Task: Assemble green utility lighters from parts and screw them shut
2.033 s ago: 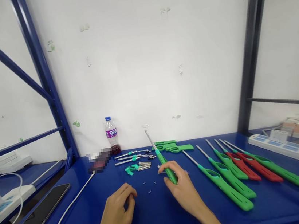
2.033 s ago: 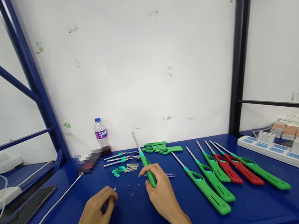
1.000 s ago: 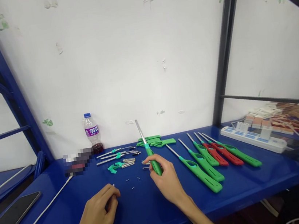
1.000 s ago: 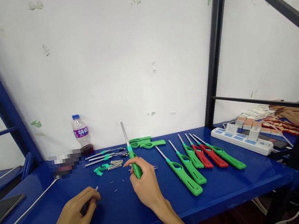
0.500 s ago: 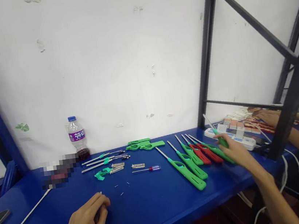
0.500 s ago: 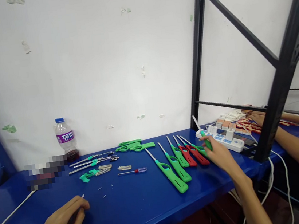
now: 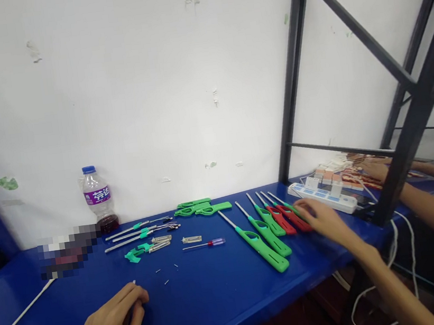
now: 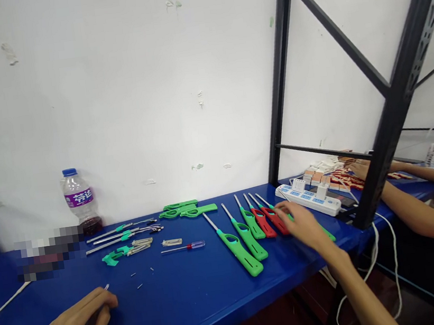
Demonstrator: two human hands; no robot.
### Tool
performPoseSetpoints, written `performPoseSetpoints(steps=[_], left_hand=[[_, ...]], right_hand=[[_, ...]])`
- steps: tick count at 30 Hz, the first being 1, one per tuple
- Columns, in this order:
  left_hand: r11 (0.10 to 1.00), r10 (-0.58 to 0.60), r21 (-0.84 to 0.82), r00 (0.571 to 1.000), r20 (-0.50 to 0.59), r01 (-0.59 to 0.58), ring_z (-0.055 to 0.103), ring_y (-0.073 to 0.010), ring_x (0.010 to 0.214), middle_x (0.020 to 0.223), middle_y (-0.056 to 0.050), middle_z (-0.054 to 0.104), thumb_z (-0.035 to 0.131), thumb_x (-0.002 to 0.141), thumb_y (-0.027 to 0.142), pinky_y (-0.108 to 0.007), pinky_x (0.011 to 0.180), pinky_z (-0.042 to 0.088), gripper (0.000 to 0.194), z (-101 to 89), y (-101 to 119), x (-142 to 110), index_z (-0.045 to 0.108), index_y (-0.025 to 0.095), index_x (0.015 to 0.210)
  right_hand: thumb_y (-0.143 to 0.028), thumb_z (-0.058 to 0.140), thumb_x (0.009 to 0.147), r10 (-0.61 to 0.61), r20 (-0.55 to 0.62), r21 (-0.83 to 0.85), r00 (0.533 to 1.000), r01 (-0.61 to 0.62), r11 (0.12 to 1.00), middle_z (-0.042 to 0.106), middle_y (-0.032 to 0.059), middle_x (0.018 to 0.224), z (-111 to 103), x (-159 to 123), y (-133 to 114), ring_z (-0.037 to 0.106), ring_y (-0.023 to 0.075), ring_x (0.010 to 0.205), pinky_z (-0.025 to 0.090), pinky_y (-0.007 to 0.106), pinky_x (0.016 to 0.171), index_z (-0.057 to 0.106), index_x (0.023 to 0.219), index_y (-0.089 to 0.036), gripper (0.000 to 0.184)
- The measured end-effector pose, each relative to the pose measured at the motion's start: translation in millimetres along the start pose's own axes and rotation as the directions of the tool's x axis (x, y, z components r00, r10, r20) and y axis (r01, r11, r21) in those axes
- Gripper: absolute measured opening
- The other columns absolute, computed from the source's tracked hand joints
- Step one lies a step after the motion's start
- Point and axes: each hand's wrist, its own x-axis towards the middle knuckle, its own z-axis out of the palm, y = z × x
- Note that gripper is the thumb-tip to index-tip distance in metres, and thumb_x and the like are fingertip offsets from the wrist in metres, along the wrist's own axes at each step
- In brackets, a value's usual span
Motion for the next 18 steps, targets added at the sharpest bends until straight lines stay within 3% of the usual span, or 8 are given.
performPoseSetpoints(steps=[2, 4, 7, 10, 13, 17, 18], left_hand=[[1.0, -0.012, 0.004, 1.0, 0.004, 0.012, 0.075, -0.0185, 0.078, 0.087, 0.002, 0.075, 0.049, 0.098, 0.038, -0.022, 0.068, 0.056, 0.026, 2.1, -3, -1, 0.069, 0.029, 0.086], [1.0, -0.02, 0.009, 1.0, 0.002, 0.02, 0.075, -0.0182, 0.078, 0.088, 0.002, 0.075, 0.048, 0.098, 0.038, -0.023, 0.07, 0.056, 0.027, 2.4, -4, -1, 0.07, 0.029, 0.086], [1.0, -0.014, -0.003, 1.0, 0.002, 0.015, 0.075, -0.0174, 0.078, 0.088, 0.002, 0.075, 0.047, 0.098, 0.038, -0.022, 0.071, 0.056, 0.027, 0.7, -3, 0, 0.07, 0.029, 0.086], [1.0, -0.001, -0.024, 1.0, -0.008, 0.001, 0.075, -0.0168, 0.078, 0.087, 0.003, 0.075, 0.048, 0.098, 0.037, -0.022, 0.071, 0.055, 0.026, -0.7, -1, 0, 0.07, 0.029, 0.086], [0.998, -0.012, -0.058, 1.0, -0.006, 0.011, 0.074, -0.0167, 0.076, 0.086, 0.003, 0.074, 0.049, 0.097, 0.035, -0.023, 0.07, 0.053, 0.024, -1.7, 2, 1, 0.069, 0.029, 0.086], [0.984, -0.082, -0.157, 0.996, 0.025, 0.085, 0.07, -0.018, 0.074, 0.086, 0.0, 0.072, 0.047, 0.096, 0.028, -0.026, 0.07, 0.049, 0.023, -7.9, 16, 2, 0.067, 0.026, 0.084], [0.972, -0.107, -0.203, 0.992, 0.074, 0.12, 0.068, -0.0189, 0.074, 0.084, -0.001, 0.071, 0.047, 0.095, 0.025, -0.028, 0.072, 0.048, 0.023, -10.3, 21, 2, 0.066, 0.025, 0.083]], right_hand=[[-0.043, 0.036, 0.109, -0.114, 0.094, 0.034, 0.989, 0.112, 0.993, 0.073, 0.009, 0.119, 10, -7, -39, 0.069, 0.023, 0.105, 0.054, 0.034, 0.094, 0.067, 0.121, -0.023, 0.039], [-0.045, 0.043, 0.106, -0.188, 0.173, 0.035, 0.967, 0.184, 0.982, 0.073, 0.0062, 0.12, 25, -12, -71, 0.07, 0.0229, 0.102, 0.054, 0.034, 0.092, 0.068, 0.124, -0.026, 0.036], [-0.031, 0.058, 0.097, -0.185, 0.218, -0.035, 0.958, 0.197, 0.98, 0.071, 0.0137, 0.125, 45, -12, -99, 0.069, 0.0307, 0.112, 0.051, 0.041, 0.097, 0.067, 0.132, -0.02, 0.038], [-0.018, 0.057, 0.091, -0.132, 0.212, -0.108, 0.968, 0.158, 0.982, 0.071, 0.0212, 0.121, 57, -5, -108, 0.071, 0.0358, 0.106, 0.052, 0.045, 0.093, 0.067, 0.133, -0.011, 0.044], [-0.015, 0.051, 0.092, -0.119, 0.173, -0.103, 0.978, 0.138, 0.985, 0.073, 0.0194, 0.121, 54, -1, -108, 0.072, 0.0338, 0.104, 0.053, 0.044, 0.093, 0.066, 0.133, -0.013, 0.044], [-0.031, 0.035, 0.103, -0.174, 0.036, 0.067, 0.984, 0.172, 0.983, 0.062, 0.0166, 0.145, 32, -11, -105, 0.062, 0.0311, 0.131, 0.049, 0.046, 0.11, 0.054, 0.146, -0.019, 0.048], [-0.037, 0.03, 0.104, -0.185, 0.001, 0.128, 0.983, 0.184, 0.975, 0.058, 0.0162, 0.15, 28, -16, -104, 0.059, 0.0304, 0.135, 0.05, 0.046, 0.11, 0.049, 0.151, -0.02, 0.053]])
